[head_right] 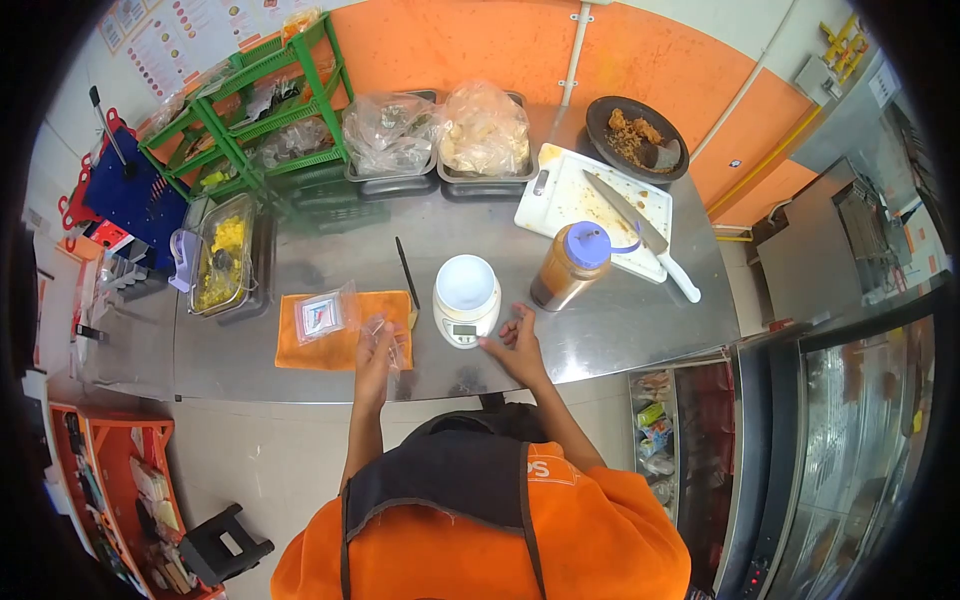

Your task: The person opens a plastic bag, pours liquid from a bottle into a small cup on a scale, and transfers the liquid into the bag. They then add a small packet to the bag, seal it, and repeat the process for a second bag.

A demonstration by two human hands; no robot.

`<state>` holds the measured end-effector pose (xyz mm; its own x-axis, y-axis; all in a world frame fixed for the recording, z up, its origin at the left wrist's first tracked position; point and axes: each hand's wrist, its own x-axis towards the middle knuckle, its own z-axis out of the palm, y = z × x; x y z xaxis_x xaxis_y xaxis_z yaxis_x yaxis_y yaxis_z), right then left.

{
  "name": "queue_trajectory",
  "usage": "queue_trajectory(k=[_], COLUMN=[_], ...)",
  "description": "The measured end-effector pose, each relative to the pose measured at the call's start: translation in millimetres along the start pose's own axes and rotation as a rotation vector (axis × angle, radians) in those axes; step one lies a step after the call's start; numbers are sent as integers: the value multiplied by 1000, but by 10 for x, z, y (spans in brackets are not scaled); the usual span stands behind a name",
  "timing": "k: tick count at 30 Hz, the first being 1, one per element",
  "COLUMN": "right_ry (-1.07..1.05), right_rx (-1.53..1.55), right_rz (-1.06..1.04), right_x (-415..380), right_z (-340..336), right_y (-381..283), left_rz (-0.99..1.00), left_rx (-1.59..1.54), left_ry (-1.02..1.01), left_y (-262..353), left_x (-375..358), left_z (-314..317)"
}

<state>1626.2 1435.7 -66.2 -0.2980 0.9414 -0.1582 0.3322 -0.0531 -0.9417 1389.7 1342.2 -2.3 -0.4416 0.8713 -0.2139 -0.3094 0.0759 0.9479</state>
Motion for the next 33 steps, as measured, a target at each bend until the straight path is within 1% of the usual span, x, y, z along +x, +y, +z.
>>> queue_trajectory(k=[1, 5, 7, 8, 10, 11, 12, 14, 15, 17, 20, 27, 29, 32, 33], right_ry=[-41, -94, -49, -47, 138, 110, 106, 119, 109, 84, 84, 28, 41, 29, 25], right_rx=[260, 347, 141, 142, -252, -266, -264, -359, -360, -413, -430, -413, -335, -359, -360], right_rz=[-42, -82, -61, -58, 69, 141, 143, 182, 184, 277, 297, 267, 273, 253, 252], right_x=[38, 65, 56, 42, 8, 43, 56, 103, 137, 175, 165, 172, 199, 188, 196], right_z=[-29, -66, 4, 67, 195, 219, 241, 274, 268, 271, 285, 217, 202, 194, 200], right_y=[71, 246, 197, 174, -127, -157, -155, -150, -179, -225, -287, -243, -237, -254, -260], left_rz=[-44, -66, -87, -91, -46, -49, -51, -51, -53, -66, -75, -45, -36, -60, -109], left_rx=[-49, -159, -189, -187, -203, -201, -194, -187, -178, -161, -190, -189, -186, -165, -150], left_ry=[9, -18, 1, -1, 6, 9, 23, 46, 57, 76, 91, 122, 133, 150, 133], left_y=[18, -62, -26, -11, 22, 37, 58, 70, 55, 6, -41, 8, 6, -54, -90], left_x=[-31, -37, -31, -24, -10, -17, -20, 1, 3, -24, -16, 60, 82, 201, 233], left_z=[22, 60, 108, 124, 147, 160, 173, 176, 172, 142, 148, 172, 176, 222, 240])
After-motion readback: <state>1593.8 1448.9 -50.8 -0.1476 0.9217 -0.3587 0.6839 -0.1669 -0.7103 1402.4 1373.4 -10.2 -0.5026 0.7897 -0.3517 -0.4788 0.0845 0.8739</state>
